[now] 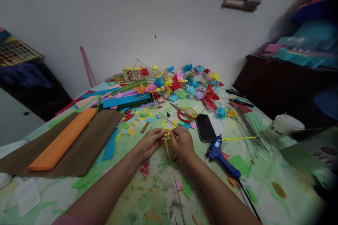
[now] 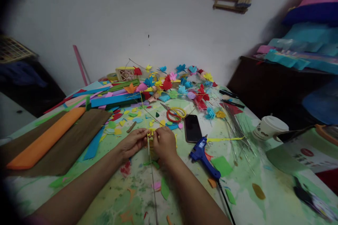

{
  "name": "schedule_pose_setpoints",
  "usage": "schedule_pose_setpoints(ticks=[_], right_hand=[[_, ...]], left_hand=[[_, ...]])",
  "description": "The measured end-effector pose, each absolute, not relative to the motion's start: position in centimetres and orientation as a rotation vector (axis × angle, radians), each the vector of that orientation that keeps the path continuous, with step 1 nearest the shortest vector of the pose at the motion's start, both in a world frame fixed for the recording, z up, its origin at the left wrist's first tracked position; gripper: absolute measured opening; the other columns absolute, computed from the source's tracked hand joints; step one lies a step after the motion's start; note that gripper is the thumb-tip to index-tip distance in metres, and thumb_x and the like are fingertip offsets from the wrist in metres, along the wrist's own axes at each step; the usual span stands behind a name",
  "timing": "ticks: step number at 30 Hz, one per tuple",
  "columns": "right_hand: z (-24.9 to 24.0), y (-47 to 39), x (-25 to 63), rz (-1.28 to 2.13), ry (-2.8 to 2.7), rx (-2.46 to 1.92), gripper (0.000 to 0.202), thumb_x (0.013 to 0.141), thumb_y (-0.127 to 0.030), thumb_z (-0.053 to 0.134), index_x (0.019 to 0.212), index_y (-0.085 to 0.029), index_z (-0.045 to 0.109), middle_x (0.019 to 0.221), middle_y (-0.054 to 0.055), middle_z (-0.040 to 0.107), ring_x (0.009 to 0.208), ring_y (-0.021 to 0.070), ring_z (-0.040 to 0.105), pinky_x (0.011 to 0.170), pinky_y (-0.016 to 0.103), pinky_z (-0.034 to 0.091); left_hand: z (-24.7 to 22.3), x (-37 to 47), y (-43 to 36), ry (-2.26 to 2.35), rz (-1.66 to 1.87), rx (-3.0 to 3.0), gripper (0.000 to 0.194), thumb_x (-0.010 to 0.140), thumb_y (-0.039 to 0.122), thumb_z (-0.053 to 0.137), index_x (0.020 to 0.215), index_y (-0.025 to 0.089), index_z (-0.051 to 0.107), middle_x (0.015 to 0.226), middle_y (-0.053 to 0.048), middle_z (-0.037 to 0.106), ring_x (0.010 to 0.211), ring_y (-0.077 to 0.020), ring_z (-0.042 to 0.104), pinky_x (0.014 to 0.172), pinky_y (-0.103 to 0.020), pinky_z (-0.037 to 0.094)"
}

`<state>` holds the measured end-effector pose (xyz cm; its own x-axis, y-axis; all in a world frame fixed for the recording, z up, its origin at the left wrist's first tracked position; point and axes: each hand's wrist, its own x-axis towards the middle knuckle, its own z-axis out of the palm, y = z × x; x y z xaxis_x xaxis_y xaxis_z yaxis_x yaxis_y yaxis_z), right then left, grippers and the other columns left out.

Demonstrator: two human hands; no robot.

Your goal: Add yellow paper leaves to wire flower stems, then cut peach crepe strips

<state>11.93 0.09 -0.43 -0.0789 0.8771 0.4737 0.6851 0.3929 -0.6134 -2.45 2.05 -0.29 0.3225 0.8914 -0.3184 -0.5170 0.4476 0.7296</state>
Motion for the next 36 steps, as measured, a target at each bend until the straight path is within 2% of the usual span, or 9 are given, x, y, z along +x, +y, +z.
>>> schedule_pose_setpoints(ticks=[4,8,12,17,22,31,36], right_hand=[[-0.9,0.4,12.0,0.454,-1.69,-1.325,0.02,0.081,-0.024,0.05,0.066,-0.018,0.06,0.068,0.005,0.058,0.071,0.018,0.049,0.068,0.029,0.033],[-1.3,0.8,11.7,0.558,-1.572,-1.307,0.024,0.083,-0.032,0.048,0.069,-0.017,0.059,0.067,0.003,0.059,0.064,0.0156,0.05,0.059,0.026,0.035],[-1.5,1.0,11.3,0.661,-1.478,-1.273,0.023,0.078,-0.031,0.05,0.061,-0.017,0.055,0.058,0.0,0.055,0.056,0.014,0.048,0.053,0.024,0.035],[-1.8,1.3,11.6,0.727,-1.367,-1.221,0.022,0.075,-0.034,0.05,0.06,-0.018,0.052,0.055,-0.001,0.05,0.054,0.0133,0.045,0.052,0.024,0.034],[-1.5,1.3,12.3,0.754,-1.294,-1.169,0.024,0.077,-0.039,0.045,0.061,-0.02,0.046,0.054,-0.003,0.044,0.051,0.0122,0.041,0.05,0.024,0.035],[-1.2,0.2,11.8,0.6,-1.503,-1.12,0.018,0.073,-0.029,0.051,0.058,-0.019,0.049,0.059,-0.002,0.048,0.061,0.0139,0.044,0.059,0.025,0.031],[-1.6,0.1,11.8,0.562,-1.552,-1.116,0.019,0.074,-0.025,0.047,0.056,-0.02,0.045,0.056,-0.003,0.044,0.057,0.0132,0.042,0.056,0.025,0.029]], left_hand=[[-0.1,-2.5,2.1,0.776,1.011,0.569,0.008,0.075,0.003,0.064,0.069,0.007,0.063,0.065,-0.002,0.061,0.049,-0.0031,0.055,0.052,-0.011,0.05],[0.1,-2.3,1.8,0.751,0.997,0.597,0.007,0.073,0.005,0.067,0.068,0.007,0.063,0.063,-0.002,0.06,0.049,-0.0048,0.056,0.051,-0.013,0.051],[0.2,-2.1,1.5,0.734,0.975,0.6,0.008,0.071,0.005,0.069,0.067,0.006,0.062,0.062,-0.002,0.059,0.047,-0.0045,0.055,0.05,-0.014,0.051],[0.2,-2.2,1.6,0.76,1.0,0.586,0.007,0.074,0.001,0.064,0.069,0.005,0.063,0.065,-0.004,0.061,0.049,-0.0047,0.057,0.05,-0.012,0.051],[0.4,-2.6,2.0,0.791,1.087,0.545,0.011,0.08,0.001,0.057,0.072,0.006,0.062,0.063,-0.003,0.062,0.048,-0.0038,0.058,0.049,-0.009,0.05],[1.2,-3.5,2.6,0.728,1.237,0.458,0.014,0.084,0.004,0.053,0.074,0.008,0.061,0.064,-0.002,0.06,0.049,-0.0033,0.058,0.047,-0.008,0.05],[1.3,-4.1,3.0,0.712,1.273,0.45,0.019,0.087,0.005,0.048,0.074,0.007,0.061,0.063,-0.002,0.059,0.05,-0.0038,0.058,0.046,-0.008,0.05]])
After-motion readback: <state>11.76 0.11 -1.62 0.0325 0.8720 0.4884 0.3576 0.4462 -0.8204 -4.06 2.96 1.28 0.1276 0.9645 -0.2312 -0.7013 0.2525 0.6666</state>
